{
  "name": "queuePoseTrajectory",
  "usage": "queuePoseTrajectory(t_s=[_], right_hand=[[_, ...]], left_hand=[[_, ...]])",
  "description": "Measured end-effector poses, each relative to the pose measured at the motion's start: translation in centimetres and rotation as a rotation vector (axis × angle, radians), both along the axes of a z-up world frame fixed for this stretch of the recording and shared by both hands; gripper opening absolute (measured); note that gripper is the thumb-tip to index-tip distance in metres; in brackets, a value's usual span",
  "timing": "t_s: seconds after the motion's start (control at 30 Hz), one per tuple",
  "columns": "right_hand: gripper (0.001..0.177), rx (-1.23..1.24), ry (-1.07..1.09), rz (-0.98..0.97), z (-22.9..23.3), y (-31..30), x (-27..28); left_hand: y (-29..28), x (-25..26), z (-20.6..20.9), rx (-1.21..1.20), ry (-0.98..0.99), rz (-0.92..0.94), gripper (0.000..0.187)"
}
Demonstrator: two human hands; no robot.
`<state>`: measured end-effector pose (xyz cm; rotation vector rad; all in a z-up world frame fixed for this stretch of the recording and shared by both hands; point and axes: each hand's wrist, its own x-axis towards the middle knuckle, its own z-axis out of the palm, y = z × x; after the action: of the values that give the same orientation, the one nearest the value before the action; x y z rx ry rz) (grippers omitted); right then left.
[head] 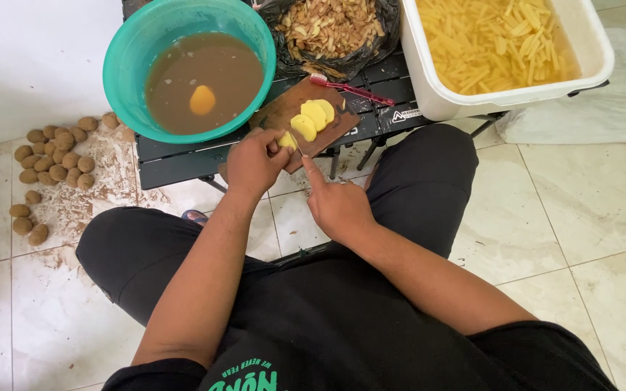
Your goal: Peeling potatoes and slicing them into thin strips for fries on a cutting board.
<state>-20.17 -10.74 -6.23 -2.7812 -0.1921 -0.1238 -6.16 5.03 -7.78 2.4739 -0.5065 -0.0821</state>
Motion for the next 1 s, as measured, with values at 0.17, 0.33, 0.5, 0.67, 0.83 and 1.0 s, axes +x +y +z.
queuePoseTrajectory(t_s=[0.17,0.33,0.5,0.67,0.83,1.0], right_hand=[[0.059,0.044,-0.016,0.018,0.5,-1.0,0.3],[0.058,0.047,-0.029,0.002,1.0,-1.0,0.0],[0.062,0.004,-0.09,-0.012,0.2,-0.7,-0.4],[0.063,-0.057,-0.109,-0.02,-0.6,-0.9,0.1],[0.061,-0.023,-0.12,-0.008,0.1,-1.0,0.0],[0.059,-0.031,-0.051,-0.019,1.1,-1.1,0.2]], left_hand=[[0.0,-0.5,1.0,-0.008,-0.011,0.001,0.032],[0.0,-0.3,0.7,-0.011,0.0,0.005,0.032],[0.0,-0.3,0.9,0.002,0.017,-0.009,0.033],[-0.2,-0.2,0.8,0.021,0.007,-0.011,0.034],[-0.2,-0.2,0.1,0.02,-0.03,-0.022,0.035],[-0.5,-0.5,0.6,0.04,-0.05,-0.015,0.033]])
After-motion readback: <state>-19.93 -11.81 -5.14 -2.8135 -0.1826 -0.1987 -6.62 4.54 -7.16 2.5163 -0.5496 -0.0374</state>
